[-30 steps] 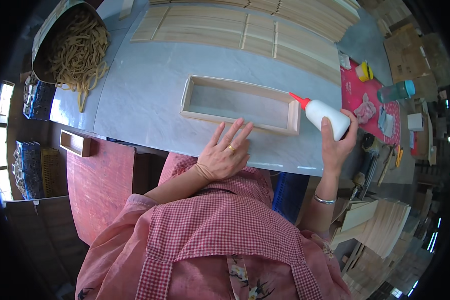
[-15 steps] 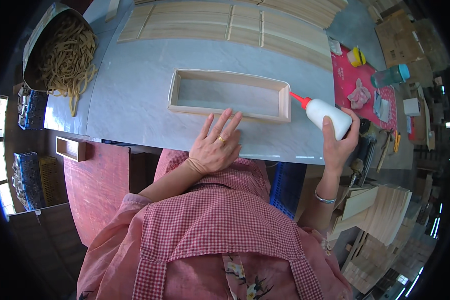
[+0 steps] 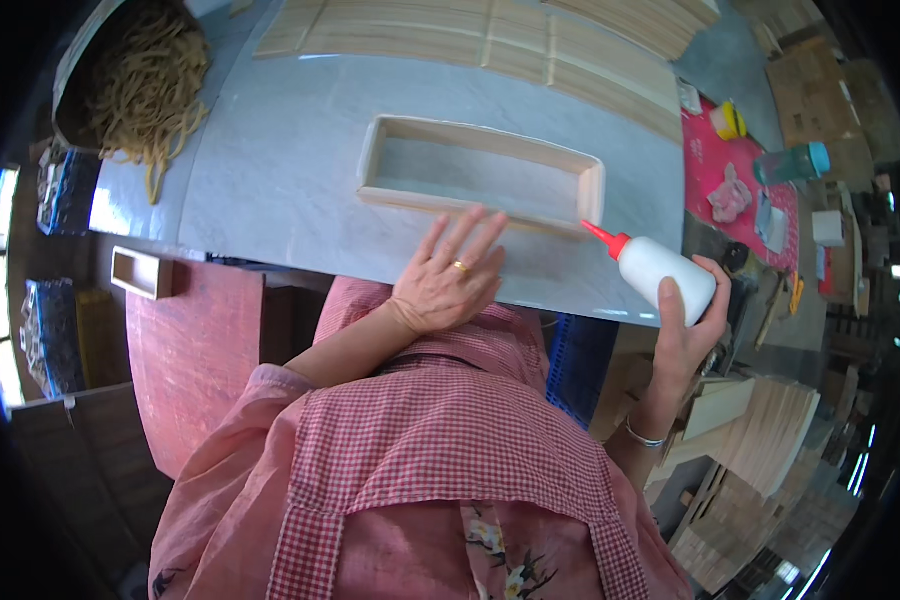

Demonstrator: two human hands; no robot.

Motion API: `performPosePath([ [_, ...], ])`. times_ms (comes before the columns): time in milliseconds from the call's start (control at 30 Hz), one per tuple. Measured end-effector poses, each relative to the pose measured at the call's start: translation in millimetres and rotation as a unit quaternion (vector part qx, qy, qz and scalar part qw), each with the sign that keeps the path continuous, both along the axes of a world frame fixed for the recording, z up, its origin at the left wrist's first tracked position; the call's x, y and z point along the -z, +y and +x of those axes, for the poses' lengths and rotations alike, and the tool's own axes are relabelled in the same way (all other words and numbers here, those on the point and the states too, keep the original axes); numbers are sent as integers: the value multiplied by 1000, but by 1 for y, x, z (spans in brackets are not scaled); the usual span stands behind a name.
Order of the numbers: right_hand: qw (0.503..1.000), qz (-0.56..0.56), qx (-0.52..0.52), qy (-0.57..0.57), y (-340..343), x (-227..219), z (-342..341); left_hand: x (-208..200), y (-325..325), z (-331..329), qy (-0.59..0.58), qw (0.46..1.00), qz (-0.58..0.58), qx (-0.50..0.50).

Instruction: Assembling wooden boxes by applying glue to wooden components and securing them with a pneumatic nail gun.

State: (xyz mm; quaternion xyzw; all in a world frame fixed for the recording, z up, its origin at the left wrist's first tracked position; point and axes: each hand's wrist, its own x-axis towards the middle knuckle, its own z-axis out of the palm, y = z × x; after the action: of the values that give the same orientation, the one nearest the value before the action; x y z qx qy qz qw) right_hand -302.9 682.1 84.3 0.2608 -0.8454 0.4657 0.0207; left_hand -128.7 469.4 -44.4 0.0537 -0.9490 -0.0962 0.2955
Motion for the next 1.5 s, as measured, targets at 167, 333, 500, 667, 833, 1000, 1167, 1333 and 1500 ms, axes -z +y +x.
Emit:
performPosePath([
  [167,985,-114,-64,-114,-62,21,39,0,-1,-6,12,1000,-13,2],
  [333,969,-127,-168,-129,-130,31,67,8,-1,-1,-71,997,11,42],
  [500,963,-129,-212,-102,-153,38,73,10,-3,-1,-21,999,-5,49],
  [667,964,-88,-220,-118,-152,34,72,13,-3,-1,-21,998,4,56],
  [833,974,-90,-201,-58,-135,32,61,8,-4,-4,-7,998,-3,56],
  [1000,983,-75,-165,-39,-111,26,52,5,-4,-5,-14,999,1,45],
  [1167,990,-54,-129,-26,-86,21,43,-4,-3,-6,-22,999,4,36],
  [1333,994,-52,-92,-26,-63,17,37,-7,-2,-6,-30,999,4,24],
  [1500,998,-41,-51,-14,-38,15,29,-9,-2,-7,-48,998,4,27],
])
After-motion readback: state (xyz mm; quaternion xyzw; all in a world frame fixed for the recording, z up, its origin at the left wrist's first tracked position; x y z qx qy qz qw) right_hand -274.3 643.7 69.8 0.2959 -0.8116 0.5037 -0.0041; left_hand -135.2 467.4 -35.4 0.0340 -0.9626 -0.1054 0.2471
